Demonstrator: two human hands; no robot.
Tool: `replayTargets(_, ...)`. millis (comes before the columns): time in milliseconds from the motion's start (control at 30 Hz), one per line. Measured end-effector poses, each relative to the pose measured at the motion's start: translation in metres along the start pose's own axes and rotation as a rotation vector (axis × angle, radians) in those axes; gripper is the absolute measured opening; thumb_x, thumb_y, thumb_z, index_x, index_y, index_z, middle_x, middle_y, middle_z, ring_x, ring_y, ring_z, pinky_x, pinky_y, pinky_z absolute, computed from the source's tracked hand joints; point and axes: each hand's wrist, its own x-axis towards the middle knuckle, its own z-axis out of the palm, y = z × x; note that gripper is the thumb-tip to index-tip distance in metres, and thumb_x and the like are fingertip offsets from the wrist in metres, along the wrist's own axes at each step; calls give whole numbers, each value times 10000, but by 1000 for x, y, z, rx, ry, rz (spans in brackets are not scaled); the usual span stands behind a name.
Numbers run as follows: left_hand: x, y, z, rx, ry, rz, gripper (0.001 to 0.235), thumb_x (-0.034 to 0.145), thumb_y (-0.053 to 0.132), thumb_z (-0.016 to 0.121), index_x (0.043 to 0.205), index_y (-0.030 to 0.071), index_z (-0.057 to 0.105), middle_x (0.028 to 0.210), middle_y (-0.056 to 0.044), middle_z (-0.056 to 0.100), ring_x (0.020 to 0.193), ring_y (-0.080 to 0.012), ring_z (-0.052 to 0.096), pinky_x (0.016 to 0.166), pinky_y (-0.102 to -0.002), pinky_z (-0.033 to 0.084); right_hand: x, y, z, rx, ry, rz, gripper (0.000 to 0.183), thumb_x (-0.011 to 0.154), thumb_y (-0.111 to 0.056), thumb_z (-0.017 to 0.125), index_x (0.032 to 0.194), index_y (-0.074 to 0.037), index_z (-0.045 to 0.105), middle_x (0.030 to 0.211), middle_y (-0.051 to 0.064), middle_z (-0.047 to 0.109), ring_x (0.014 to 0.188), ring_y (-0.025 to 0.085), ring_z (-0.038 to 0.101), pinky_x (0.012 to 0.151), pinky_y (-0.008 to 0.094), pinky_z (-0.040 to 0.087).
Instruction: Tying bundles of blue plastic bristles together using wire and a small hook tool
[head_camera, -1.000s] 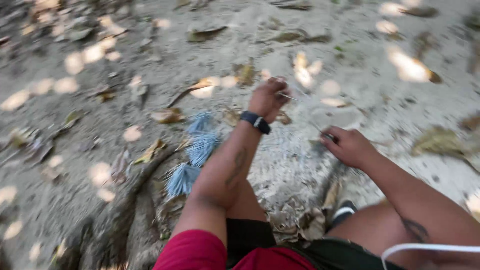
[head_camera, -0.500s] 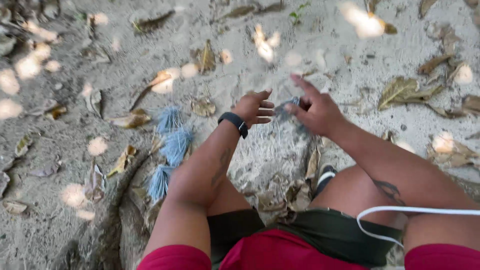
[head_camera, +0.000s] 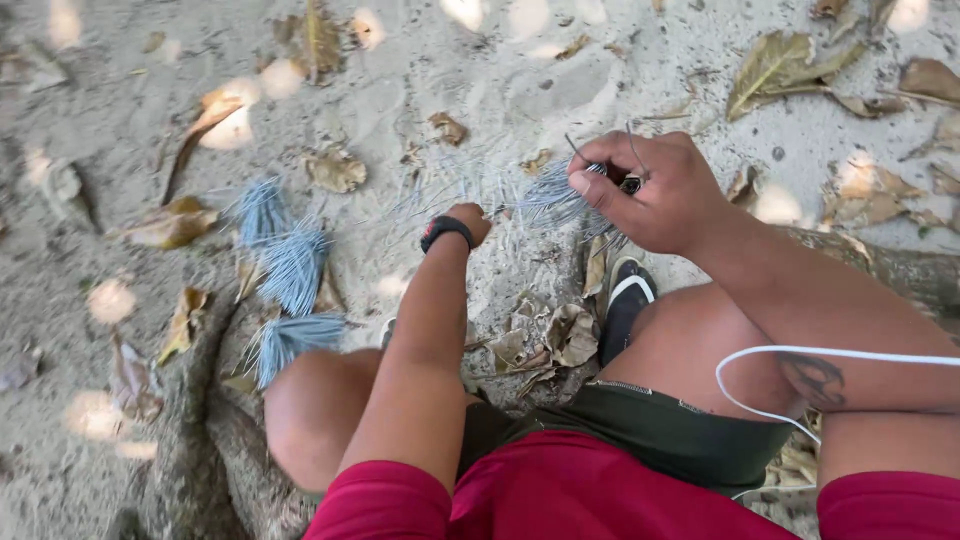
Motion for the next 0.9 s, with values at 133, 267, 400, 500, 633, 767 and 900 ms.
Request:
replayTargets(133,-21,39,17,-127,-76,47,499,937,519,561,1379,305,649,1553,-84,461,1379,-406,511,1115,-566,455,7,13,0,-1,-43,52,60,1018,-108,696,1028,-60,731,557,56,586,496,221,557,588,307,500)
replayTargets(267,9,84,-4,164,-332,88,668,1067,472,390,1625,169,184,1703,-186,193,1564,-383,204,1177,-620,319,9,36,4,47,17,126,126,964,-151,718,1038,-61,766,796,151,725,679,302,706,618,412,549)
replayTargets(400,42,37,62,330,-193,74,841,930,659,494,1649,319,221,1757,88,-60,1569,-442,-102,1169,-745,253,5,64,20,96,115,58,170,975,-256,739,1099,-143,768,833,29,765,649,233,729,611,328,587)
replayTargets(500,-42,93,-1,19,-14,-77,769,962,443,589,1630,183,314,1733,-82,81,1574,-373,81,1239,-624,227,15,64,8,37,43,45,193,1024,-222,677,1170,-106,727,779,77,746,479,128,598,559,275,560)
replayTargets(633,-11,64,63,-11,83,-146,550,967,244,476,1505,172,564,1704,-45,209,1521,-338,255,1217,-535,291,16,73,16,-3,93,8,201,1020,-295,685,1160,-155,721,769,23,748,474,145,636,497,294,526)
replayTargets(767,-25,50,50,11,258,-76,493,896,238,496,1358,177,655,1436,-110,550,1212,-372,559,1011,-539,434,19,56,6,-24,43,20,167,1007,-277,656,1118,-158,690,677,-5,706,461,111,583,484,263,462)
replayTargets(900,-38,34,12,-41,596,71,384,845,250,609,1098,26,791,1284,-160,661,1058,-400,633,867,-508,519,14,47,1,-136,35,94,164,957,-301,642,1042,-167,685,616,-20,705,491,189,653,514,312,466)
